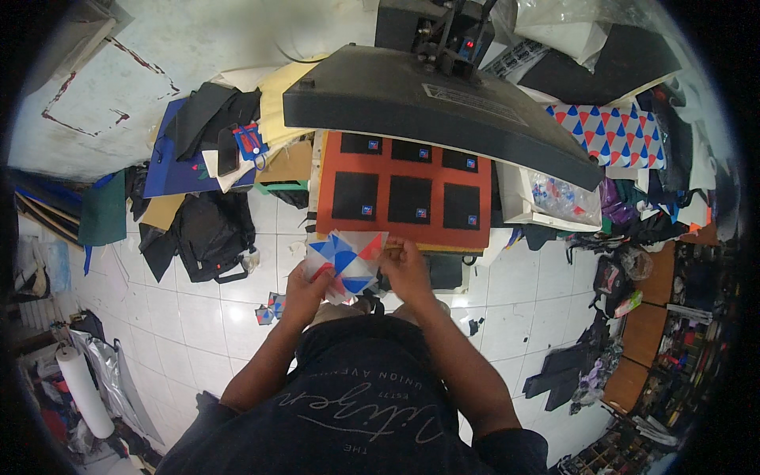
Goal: The person places small patterned triangular transfers onto a red heat-press platen, then closes the press to apply heat. They repeat this process for several transfers, opening and closing the press between each placement.
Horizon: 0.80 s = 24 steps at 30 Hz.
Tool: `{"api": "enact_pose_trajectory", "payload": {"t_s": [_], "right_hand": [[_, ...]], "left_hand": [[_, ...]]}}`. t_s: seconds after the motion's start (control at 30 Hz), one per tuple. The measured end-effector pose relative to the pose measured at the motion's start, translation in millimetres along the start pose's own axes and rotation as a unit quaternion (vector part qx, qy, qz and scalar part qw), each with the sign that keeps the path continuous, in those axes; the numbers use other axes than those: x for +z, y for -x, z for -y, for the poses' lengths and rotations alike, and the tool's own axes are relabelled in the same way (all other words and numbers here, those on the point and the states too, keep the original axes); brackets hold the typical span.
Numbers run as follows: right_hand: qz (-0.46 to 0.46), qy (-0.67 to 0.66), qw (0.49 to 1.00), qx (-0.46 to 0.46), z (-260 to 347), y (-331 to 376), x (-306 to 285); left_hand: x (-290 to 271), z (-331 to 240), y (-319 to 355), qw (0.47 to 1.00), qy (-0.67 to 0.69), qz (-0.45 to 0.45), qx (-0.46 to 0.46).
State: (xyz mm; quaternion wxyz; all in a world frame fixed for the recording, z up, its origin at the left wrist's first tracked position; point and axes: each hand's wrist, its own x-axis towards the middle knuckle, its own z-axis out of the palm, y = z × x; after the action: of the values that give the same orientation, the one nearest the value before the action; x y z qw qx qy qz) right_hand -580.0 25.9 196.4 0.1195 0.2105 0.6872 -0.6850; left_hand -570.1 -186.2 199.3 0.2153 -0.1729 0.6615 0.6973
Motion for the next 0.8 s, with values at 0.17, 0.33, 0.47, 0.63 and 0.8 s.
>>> {"api": "enact_pose_trajectory", "payload": {"t_s": [0.17, 0.33, 0.47, 0.63, 0.8], "right_hand": [[0.069, 0.095, 0.993, -0.024, 18.2, -27.8, -13.5], [0.092, 0.113, 0.989, -0.035, 32.4, -37.0, -10.1], [0.089, 0.165, 0.979, -0.079, 33.4, -55.2, -9.1], [0.056, 0.154, 0.985, -0.047, 52.9, -100.5, -5.5], [-0.007, 0.310, 0.946, -0.095, 48.6, -131.3, 3.4]], "left_hand": [[-7.3, 0.7, -4.9, 0.999, 0.042, 0.014, 0.017], [-15.5, 3.1, -7.8, 0.999, 0.032, 0.003, 0.021], [-20.8, -2.3, -3.6, 0.998, 0.043, -0.028, 0.027], [-54.6, 16.9, -11.5, 0.991, 0.072, -0.103, 0.046], [-75.8, 21.1, -8.4, 0.990, 0.049, -0.129, 0.029]]}}
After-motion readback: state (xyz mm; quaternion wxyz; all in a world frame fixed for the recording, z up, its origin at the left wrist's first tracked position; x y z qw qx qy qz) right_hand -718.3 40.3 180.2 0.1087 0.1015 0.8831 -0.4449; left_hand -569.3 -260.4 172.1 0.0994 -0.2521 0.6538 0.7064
